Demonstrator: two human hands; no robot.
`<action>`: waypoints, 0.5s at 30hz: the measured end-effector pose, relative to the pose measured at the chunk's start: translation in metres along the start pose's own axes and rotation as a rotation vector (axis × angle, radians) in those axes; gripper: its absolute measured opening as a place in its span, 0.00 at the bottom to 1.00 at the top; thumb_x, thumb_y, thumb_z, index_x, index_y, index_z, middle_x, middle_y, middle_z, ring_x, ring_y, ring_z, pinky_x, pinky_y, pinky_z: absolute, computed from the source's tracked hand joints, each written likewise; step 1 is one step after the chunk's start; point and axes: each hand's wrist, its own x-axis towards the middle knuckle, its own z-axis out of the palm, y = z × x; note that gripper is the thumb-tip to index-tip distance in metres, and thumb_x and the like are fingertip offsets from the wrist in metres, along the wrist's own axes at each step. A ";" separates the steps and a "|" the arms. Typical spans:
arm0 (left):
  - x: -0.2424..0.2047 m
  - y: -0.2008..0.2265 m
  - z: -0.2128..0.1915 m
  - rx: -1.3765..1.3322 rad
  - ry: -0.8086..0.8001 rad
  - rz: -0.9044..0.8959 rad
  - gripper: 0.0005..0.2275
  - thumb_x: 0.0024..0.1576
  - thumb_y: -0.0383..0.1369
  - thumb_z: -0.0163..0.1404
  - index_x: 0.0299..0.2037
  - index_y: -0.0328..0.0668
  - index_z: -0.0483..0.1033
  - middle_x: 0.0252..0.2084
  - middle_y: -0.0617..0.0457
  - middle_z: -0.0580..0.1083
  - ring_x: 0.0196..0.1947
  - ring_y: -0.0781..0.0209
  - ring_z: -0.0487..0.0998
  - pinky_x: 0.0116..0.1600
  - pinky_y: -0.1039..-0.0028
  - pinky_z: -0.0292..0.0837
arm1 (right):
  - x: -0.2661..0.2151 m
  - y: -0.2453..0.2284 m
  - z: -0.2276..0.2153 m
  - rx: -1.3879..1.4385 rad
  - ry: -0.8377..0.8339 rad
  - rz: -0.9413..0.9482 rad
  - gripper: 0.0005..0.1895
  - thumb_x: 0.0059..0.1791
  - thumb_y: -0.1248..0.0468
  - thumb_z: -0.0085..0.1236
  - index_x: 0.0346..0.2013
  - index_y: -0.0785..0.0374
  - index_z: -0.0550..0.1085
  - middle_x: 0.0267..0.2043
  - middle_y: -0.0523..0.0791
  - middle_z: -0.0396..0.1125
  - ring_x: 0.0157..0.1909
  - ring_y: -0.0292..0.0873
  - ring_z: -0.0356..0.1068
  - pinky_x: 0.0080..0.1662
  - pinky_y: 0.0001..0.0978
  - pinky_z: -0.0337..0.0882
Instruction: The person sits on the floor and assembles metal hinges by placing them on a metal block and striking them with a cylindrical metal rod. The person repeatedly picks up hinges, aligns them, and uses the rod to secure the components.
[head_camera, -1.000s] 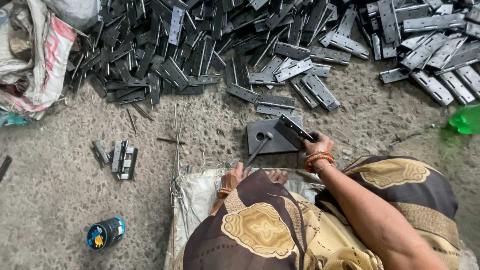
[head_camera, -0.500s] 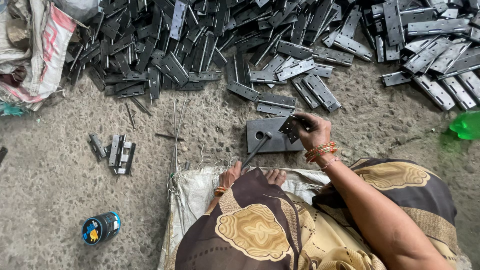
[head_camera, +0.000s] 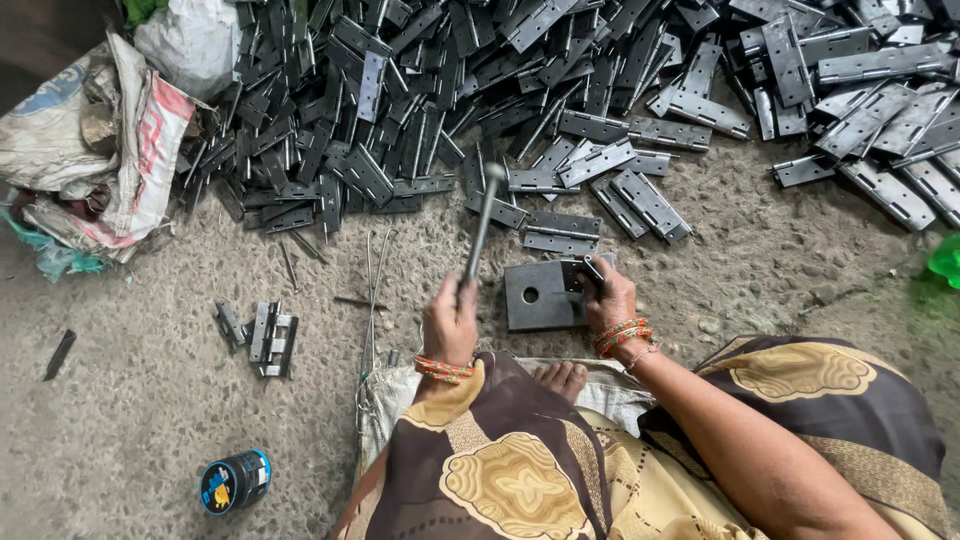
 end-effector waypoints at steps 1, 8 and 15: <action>0.009 0.024 -0.009 -0.075 0.071 0.124 0.13 0.69 0.38 0.41 0.45 0.39 0.76 0.19 0.60 0.69 0.12 0.74 0.63 0.14 0.80 0.55 | 0.000 -0.001 0.001 0.002 0.002 -0.002 0.18 0.49 0.70 0.61 0.53 0.62 0.73 0.39 0.54 0.75 0.41 0.51 0.78 0.41 0.39 0.75; 0.004 0.110 0.001 -0.428 0.433 0.763 0.12 0.72 0.37 0.38 0.53 0.36 0.69 0.27 0.55 0.69 0.17 0.70 0.61 0.20 0.78 0.53 | -0.002 -0.018 -0.009 0.066 -0.065 0.051 0.16 0.50 0.73 0.57 0.52 0.59 0.74 0.39 0.51 0.76 0.41 0.48 0.80 0.42 0.37 0.76; -0.039 0.035 0.060 0.314 -0.342 0.133 0.10 0.68 0.34 0.42 0.47 0.36 0.73 0.14 0.56 0.68 0.09 0.66 0.66 0.14 0.74 0.56 | 0.006 -0.027 -0.013 0.065 -0.074 -0.017 0.18 0.48 0.77 0.56 0.52 0.61 0.74 0.42 0.53 0.75 0.43 0.47 0.78 0.43 0.36 0.75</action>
